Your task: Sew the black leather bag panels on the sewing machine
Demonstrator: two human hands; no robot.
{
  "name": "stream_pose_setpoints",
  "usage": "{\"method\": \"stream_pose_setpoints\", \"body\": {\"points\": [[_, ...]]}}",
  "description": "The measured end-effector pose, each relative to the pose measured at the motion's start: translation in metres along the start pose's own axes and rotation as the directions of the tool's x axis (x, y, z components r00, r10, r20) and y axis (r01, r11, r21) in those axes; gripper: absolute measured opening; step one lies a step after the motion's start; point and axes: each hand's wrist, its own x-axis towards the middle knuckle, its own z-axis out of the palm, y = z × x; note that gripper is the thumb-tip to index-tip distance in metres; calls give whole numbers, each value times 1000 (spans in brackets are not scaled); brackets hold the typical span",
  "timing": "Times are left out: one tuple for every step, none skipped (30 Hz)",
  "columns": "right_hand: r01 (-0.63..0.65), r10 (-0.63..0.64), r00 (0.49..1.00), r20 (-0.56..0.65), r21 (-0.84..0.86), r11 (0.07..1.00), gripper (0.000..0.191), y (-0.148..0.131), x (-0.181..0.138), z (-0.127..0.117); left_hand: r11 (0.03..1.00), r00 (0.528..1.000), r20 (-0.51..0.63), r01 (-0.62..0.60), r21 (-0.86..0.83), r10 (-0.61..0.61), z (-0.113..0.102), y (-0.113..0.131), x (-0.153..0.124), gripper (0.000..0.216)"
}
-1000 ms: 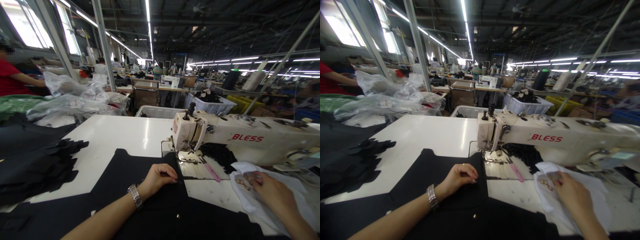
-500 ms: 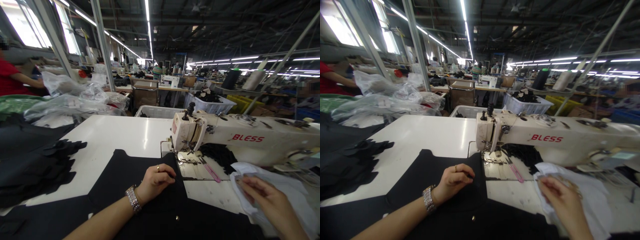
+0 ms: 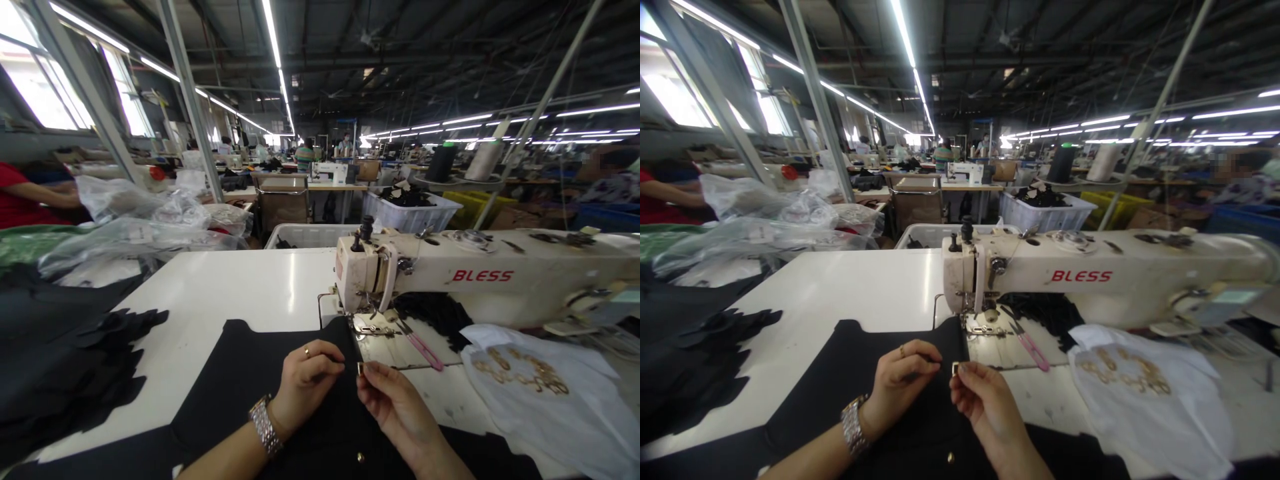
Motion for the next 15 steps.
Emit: {"method": "stream_pose_setpoints", "body": {"points": [[-10, 10, 1000, -11, 27, 1000, 20, 1, 0, 1, 1000, 1000, -6, 5, -5, -5, 0, 0, 0, 15], [-23, 24, 1000, -20, 57, 998, 21, 2, 1, 2, 1000, 1000, -13, 9, -10, -9, 0, 0, 0, 14], [-37, 39, 999, -26, 87, 996, 21, 3, 1, 2, 1000, 1000, -18, 14, -14, -14, 1, -1, 0, 14], [-50, 53, 998, -29, 113, 992, 20, 4, 2, 3, 1000, 1000, -22, 16, -14, -17, 1, -1, 0, 14], [-61, 65, 998, -28, 131, 989, 20, 5, 2, 4, 1000, 1000, -25, 18, -10, -18, 1, -1, 0, 14], [-67, 71, 997, -25, 141, 988, 20, 6, 3, 5, 1000, 999, -29, 15, -3, -15, 1, -1, -1, 14], [-68, 72, 997, -21, 139, 988, 20, 7, 3, 6, 1000, 999, -31, 7, 7, -6, 1, 0, 0, 14], [-60, 63, 998, -17, 124, 990, 21, 7, 4, 6, 1000, 999, -32, -8, 18, 9, 1, 0, 0, 14], [-38, 39, 999, -12, 94, 995, 21, 7, 3, 7, 999, 999, -30, -31, 27, 32, 0, 1, 0, 15], [2, -1, 1000, -4, 50, 999, 22, 7, 3, 7, 998, 998, -24, -58, 32, 58, 0, 1, 1, 15], [56, -56, 998, 7, -8, 998, 22, 6, 2, 7, 996, 996, -14, -85, 32, 85, -1, 2, 1, 15], [120, -119, 993, 21, -75, 990, 22, 6, 1, 7, 993, 994, -4, -111, 28, 111, -2, 2, 1, 14], [188, -185, 982, 39, -147, 971, 22, 6, 0, 7, 991, 991, 7, -135, 23, 135, -3, 2, 1, 13], [252, -245, 968, 60, -216, 943, 21, 6, -1, 6, 987, 987, 18, -158, 17, 158, -4, 2, 1, 13], [303, -292, 953, 81, -275, 913, 20, 6, -2, 5, 984, 984, 28, -179, 13, 179, -4, 2, 1, 12]]}}
